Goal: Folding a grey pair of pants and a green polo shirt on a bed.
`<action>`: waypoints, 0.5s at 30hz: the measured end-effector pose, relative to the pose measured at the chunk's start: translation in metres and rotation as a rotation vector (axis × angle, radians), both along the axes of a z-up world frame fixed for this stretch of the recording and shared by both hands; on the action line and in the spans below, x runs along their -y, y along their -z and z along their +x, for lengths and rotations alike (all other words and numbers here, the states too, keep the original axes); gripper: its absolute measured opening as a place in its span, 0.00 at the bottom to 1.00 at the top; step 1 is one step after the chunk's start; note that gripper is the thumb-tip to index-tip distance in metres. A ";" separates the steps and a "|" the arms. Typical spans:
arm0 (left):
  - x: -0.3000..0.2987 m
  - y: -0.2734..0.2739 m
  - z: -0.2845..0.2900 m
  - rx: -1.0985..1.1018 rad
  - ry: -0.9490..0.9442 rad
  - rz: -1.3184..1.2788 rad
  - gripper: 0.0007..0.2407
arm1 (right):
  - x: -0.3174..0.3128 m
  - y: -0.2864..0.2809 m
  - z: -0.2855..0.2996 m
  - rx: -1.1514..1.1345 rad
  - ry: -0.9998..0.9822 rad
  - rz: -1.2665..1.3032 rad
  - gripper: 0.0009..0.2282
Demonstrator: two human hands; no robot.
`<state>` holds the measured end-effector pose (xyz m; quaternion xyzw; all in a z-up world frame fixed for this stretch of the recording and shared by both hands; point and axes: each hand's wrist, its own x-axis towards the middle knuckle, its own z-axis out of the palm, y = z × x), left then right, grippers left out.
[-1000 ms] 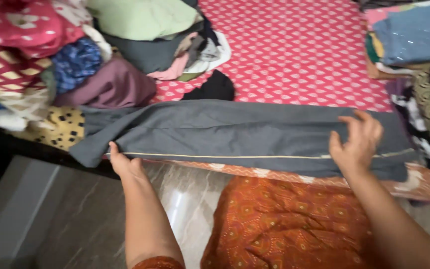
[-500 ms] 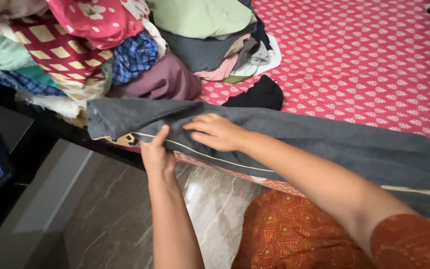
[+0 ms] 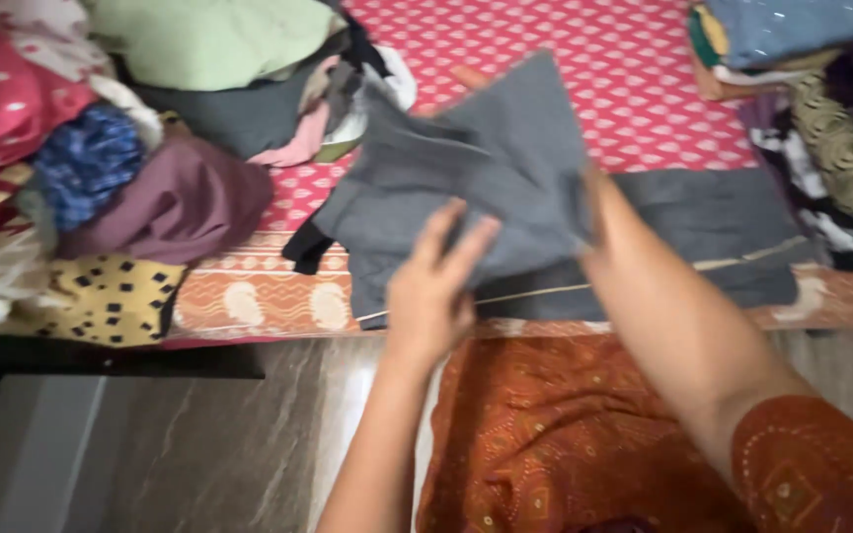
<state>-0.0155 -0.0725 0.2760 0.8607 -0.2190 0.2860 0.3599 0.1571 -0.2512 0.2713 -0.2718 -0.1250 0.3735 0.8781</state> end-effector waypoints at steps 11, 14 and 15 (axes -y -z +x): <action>0.098 0.163 -0.035 -0.176 -0.082 0.307 0.27 | 0.199 0.124 -0.088 -0.135 0.392 -0.595 0.38; 0.086 0.160 -0.042 -0.109 -0.204 0.275 0.19 | 0.177 0.114 -0.113 0.092 0.481 -1.237 0.35; 0.080 0.160 -0.045 -0.114 -0.261 0.292 0.18 | 0.171 0.128 -0.118 0.211 0.627 -1.270 0.38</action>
